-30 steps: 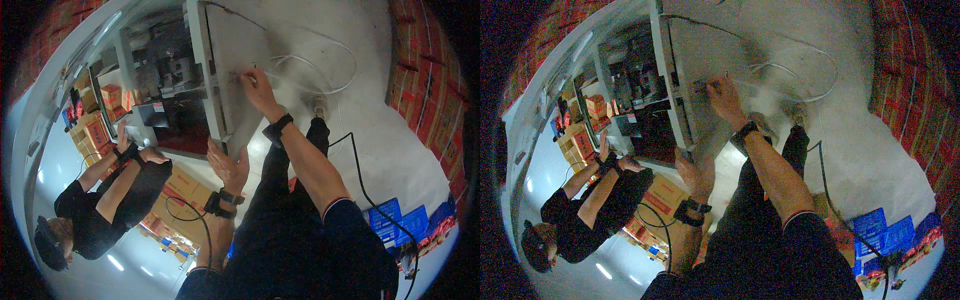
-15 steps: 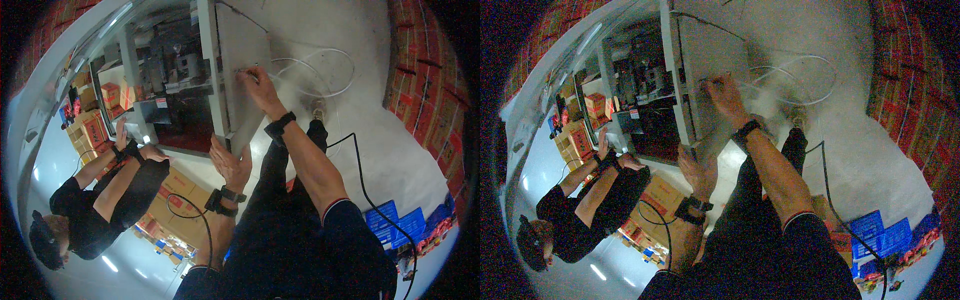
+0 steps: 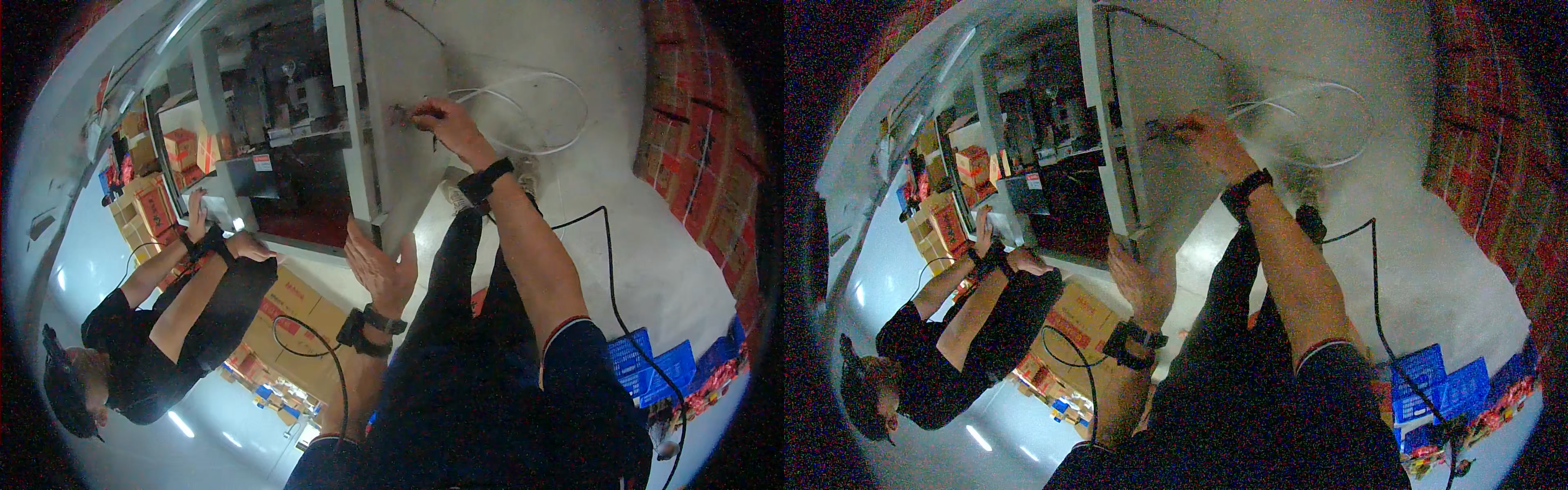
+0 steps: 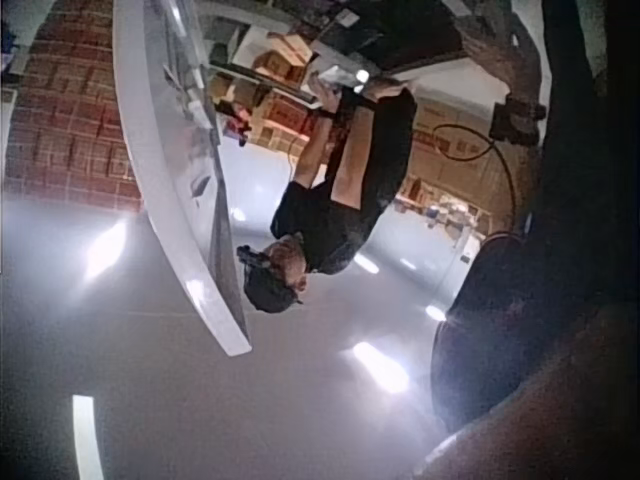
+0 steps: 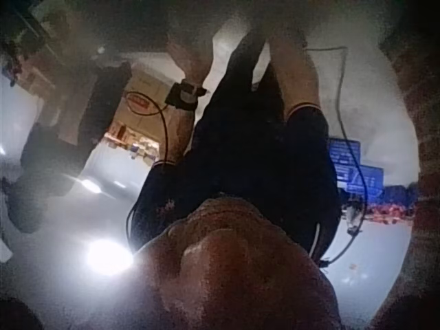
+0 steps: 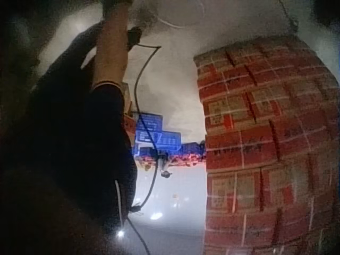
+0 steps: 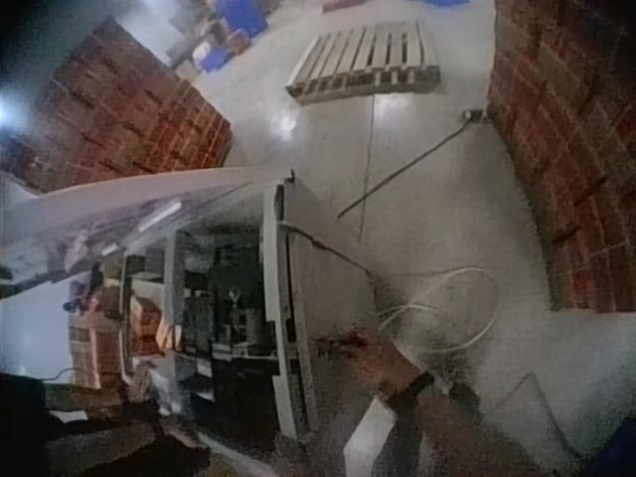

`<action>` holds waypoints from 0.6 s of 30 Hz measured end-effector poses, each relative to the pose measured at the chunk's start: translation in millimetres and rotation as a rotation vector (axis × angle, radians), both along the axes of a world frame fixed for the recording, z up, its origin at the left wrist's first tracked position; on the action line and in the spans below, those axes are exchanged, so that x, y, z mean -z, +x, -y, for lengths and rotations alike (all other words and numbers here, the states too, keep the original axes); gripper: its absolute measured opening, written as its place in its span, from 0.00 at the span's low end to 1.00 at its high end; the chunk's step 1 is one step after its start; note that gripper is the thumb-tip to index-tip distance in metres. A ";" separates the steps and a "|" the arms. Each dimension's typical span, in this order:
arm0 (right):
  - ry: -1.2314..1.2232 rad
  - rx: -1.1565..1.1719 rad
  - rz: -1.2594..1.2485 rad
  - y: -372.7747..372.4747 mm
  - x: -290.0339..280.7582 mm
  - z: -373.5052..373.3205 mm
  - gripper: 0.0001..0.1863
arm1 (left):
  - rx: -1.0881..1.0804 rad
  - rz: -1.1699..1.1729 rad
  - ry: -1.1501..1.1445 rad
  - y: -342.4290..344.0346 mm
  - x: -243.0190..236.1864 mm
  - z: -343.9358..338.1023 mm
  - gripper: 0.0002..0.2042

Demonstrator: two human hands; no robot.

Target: The recorder is performing maintenance or repair on an industrial strapping machine, assisted by another person.

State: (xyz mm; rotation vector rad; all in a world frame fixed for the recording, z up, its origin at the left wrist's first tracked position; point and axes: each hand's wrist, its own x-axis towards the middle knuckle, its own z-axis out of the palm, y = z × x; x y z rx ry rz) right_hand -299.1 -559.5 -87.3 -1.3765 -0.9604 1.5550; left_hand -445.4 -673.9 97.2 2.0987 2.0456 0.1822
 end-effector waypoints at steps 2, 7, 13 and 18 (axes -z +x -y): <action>-0.065 -0.042 -0.069 1.8 3.9 -1.4 0.10 | -0.026 0.004 -0.030 3.8 -5.1 -3.2 0.39; -0.112 -0.101 -0.218 11.7 -0.3 -11.2 0.09 | 0.031 -0.064 0.015 -12.3 13.8 7.8 0.41; 0.095 -0.185 -0.057 17.5 -0.9 -19.0 0.09 | -0.004 -0.057 0.002 -12.6 11.7 10.1 0.41; -0.015 -0.123 -0.183 14.4 -2.5 -11.1 0.09 | 0.035 -0.013 0.007 -15.4 8.7 8.7 0.40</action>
